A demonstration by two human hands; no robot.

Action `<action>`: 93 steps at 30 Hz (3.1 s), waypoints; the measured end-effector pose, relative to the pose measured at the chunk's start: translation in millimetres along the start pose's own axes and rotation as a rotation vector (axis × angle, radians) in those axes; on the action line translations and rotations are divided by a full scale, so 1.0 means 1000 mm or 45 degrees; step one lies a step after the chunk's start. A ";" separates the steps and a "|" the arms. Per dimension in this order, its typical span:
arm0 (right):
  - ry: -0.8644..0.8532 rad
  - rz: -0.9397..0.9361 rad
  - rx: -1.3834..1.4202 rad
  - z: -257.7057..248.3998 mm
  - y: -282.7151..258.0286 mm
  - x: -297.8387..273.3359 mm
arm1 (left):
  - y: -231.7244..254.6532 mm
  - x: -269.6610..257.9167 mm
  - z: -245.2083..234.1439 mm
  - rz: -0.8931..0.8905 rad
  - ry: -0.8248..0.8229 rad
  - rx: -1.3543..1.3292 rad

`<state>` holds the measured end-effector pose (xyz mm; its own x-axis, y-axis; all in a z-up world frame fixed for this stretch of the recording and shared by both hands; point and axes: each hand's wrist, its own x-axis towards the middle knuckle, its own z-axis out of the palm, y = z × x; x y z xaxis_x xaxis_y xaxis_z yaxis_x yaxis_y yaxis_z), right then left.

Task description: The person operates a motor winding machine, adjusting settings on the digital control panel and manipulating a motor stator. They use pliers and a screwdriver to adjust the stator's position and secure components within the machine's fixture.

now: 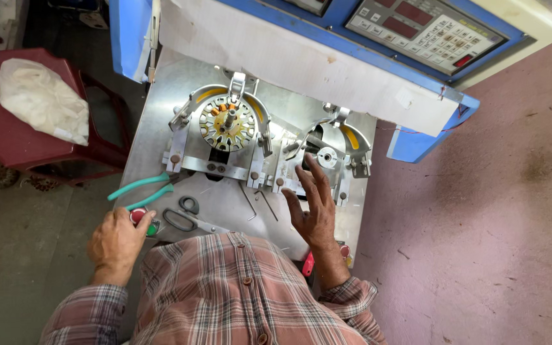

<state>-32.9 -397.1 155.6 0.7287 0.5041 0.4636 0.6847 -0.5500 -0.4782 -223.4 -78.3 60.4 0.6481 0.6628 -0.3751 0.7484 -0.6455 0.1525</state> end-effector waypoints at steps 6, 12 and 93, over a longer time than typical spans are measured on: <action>-0.059 -0.004 0.119 0.009 -0.004 -0.008 | -0.020 0.013 0.022 0.430 0.187 -0.134; -0.094 -0.044 0.066 0.012 -0.012 -0.005 | -0.051 0.019 0.013 0.439 0.165 -0.409; -0.294 0.045 0.161 0.043 0.031 0.082 | 0.049 0.103 -0.031 0.309 -0.152 0.028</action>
<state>48.6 -344.3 146.6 0.7263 0.6324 0.2695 0.6443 -0.4895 -0.5876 -115.4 -29.7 57.3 0.7862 0.4387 -0.4352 0.5687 -0.7892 0.2319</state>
